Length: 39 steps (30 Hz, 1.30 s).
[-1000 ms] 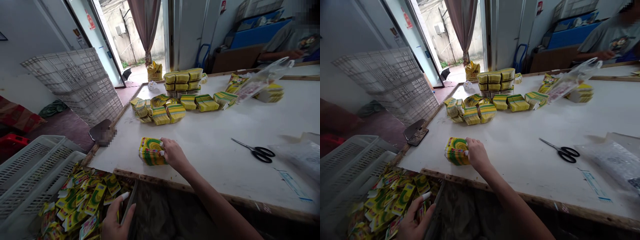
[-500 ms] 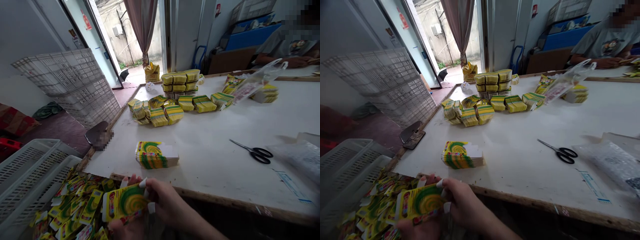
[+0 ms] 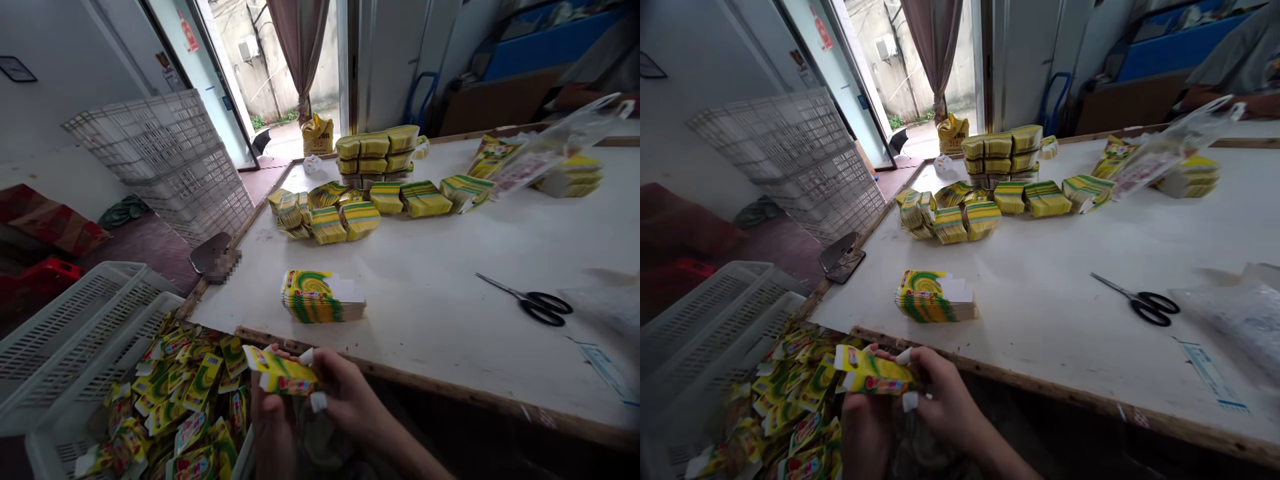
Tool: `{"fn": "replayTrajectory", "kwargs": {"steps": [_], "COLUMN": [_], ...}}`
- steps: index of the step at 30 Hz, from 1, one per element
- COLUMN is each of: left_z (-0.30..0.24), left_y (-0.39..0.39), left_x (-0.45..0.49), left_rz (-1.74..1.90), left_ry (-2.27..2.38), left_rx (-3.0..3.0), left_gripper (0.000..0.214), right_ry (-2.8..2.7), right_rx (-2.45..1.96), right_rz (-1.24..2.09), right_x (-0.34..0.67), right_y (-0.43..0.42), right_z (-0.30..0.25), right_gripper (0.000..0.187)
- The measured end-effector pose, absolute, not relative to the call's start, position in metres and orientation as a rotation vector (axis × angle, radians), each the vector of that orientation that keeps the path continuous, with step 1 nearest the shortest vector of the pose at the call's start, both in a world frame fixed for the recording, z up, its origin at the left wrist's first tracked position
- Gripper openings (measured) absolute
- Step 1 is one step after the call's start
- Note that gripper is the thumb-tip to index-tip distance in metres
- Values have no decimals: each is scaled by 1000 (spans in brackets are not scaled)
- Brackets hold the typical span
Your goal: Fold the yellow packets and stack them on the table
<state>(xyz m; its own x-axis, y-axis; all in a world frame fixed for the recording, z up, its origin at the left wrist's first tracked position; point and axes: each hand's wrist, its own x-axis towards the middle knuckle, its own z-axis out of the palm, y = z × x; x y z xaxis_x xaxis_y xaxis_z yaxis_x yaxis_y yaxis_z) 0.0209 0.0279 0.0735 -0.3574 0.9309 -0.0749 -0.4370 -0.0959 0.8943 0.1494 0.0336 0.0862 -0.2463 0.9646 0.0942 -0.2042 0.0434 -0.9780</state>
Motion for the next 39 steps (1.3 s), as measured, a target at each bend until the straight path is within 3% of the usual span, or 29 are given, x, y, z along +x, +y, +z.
{"fn": "replayTrajectory", "kwargs": {"steps": [3,6,8,11,13,15,17,21,28,35,39], "left_z": [58,61,74,96,104,104,99,83,65,79,77], "left_y": [26,31,37,43,43,38,32,19,3,6,13], "left_x": [14,-2,-19,-40,-42,-32,-16,5,19,26,22], "left_rz": [1725,1630,1513,1304,1065,783,639,842,1062,918,843], "left_ry": [1272,1322,1239,1081,1090,1152,1263,1594,1485,1411,1365], "left_rx": [677,756,827,1050,1281,1482,1600,1660,1730,1834,1796], "left_gripper": [29,23,40,89,101,99,84,74,68,57,58], "right_ry": [-1297,-1407,-1551,-1857,-2025,-2129,-2079,-1529,-1136,-1125,-1445], "right_rx": [-913,-930,-913,-900,-859,-815,-873,-1125,-839,-825,-830], "right_rz": [1359,1181,1040,722,552,504,526,755,1693,1777,1557], "right_x": [159,170,182,198,201,198,193,187,178,179,182], "right_y": [40,45,48,49,47,44,38,31,33,27,25], "right_z": [84,82,83,91,98,102,99,79,83,85,91], "right_gripper": [4,8,15,23,20,17,23,70,45,55,52]}}
